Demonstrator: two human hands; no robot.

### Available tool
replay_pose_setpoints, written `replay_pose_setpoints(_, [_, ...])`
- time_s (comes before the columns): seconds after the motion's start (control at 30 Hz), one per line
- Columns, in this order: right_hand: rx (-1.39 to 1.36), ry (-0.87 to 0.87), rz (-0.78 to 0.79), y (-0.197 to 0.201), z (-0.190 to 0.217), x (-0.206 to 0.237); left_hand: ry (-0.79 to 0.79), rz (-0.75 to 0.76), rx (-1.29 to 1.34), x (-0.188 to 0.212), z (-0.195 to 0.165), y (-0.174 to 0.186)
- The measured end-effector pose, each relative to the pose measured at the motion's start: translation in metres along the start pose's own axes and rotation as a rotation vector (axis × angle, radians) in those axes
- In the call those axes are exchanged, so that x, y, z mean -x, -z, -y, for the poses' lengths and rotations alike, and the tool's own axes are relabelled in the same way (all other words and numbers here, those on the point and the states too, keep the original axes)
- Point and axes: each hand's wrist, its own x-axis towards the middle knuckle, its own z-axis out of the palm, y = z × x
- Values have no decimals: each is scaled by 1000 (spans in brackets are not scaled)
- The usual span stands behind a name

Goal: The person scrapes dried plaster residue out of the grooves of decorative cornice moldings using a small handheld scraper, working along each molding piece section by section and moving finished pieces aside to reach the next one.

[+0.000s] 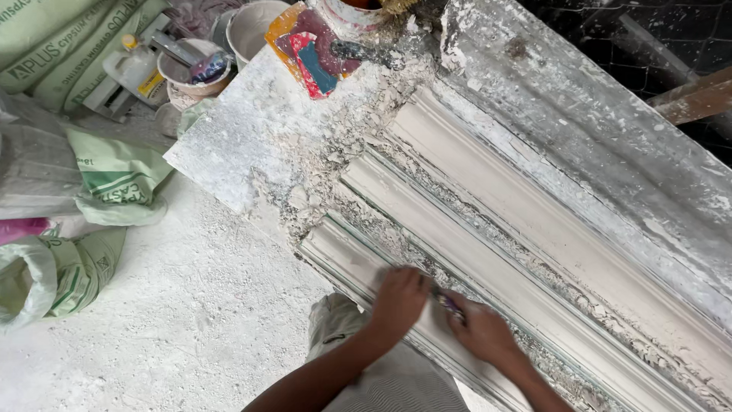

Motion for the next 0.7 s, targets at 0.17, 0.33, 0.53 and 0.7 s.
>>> replay_pose_setpoints(0.17, [13, 259, -4, 7, 15, -55, 96, 55, -42, -13, 41, -3])
replay_pose_setpoints(0.33, [-135, 482, -93, -1, 124, -157, 215, -40, -452, -19, 181, 34])
replay_pose_setpoints(0.53, [-149, 372, 23, 19, 55, -96, 198, 42, -75, -26, 104, 18])
replay_pose_setpoints(0.7, [-173, 142, 154, 20, -28, -36, -64, 165, -28, -25, 14, -13])
